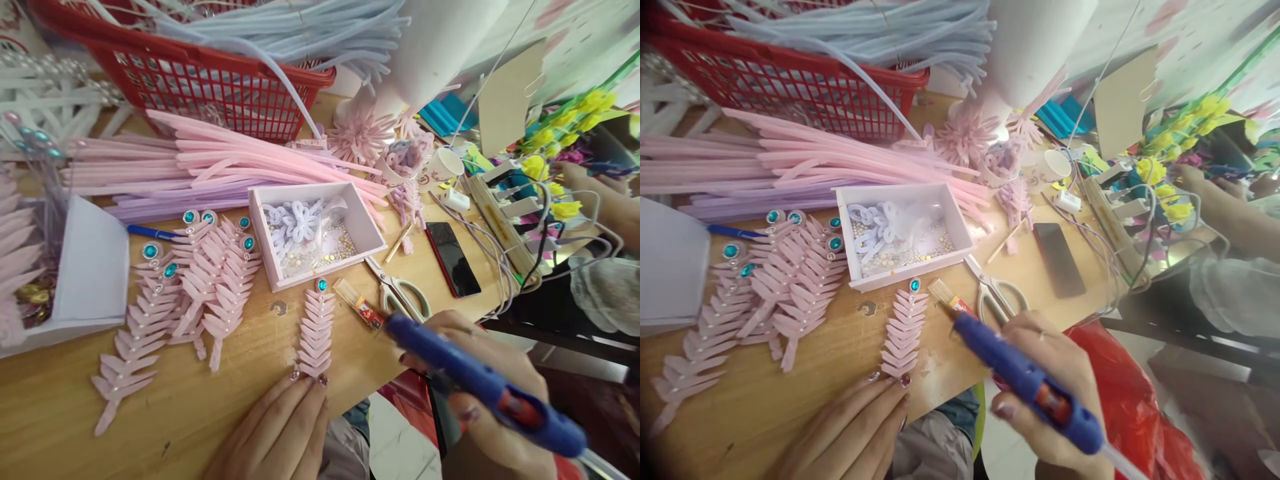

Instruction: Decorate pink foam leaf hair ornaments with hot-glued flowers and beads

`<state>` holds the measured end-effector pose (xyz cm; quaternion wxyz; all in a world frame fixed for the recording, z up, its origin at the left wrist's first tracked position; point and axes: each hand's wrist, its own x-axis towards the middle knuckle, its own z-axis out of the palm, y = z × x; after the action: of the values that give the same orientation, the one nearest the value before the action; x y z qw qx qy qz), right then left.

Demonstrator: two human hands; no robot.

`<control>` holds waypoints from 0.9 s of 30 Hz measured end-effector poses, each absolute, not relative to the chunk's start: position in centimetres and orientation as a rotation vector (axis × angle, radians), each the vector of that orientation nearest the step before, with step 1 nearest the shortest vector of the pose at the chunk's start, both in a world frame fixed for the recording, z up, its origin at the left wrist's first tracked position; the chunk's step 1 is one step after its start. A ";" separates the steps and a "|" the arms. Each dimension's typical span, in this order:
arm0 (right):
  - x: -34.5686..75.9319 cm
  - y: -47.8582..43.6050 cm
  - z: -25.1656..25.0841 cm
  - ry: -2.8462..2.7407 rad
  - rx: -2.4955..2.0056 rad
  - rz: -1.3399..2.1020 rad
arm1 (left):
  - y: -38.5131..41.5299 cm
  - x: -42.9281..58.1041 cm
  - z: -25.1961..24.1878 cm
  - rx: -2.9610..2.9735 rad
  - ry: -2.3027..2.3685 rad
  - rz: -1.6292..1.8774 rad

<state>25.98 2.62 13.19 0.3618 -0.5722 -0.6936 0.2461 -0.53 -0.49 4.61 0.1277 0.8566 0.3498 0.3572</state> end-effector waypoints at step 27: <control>24.4 4.5 11.8 -2.245 -1.442 0.595 | -0.5 -0.7 4.6 2.499 1.007 0.970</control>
<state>24.43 4.53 11.84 0.2025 -0.5165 -0.8042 0.2132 -0.69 -0.53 4.59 0.1387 0.8643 0.3483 0.3354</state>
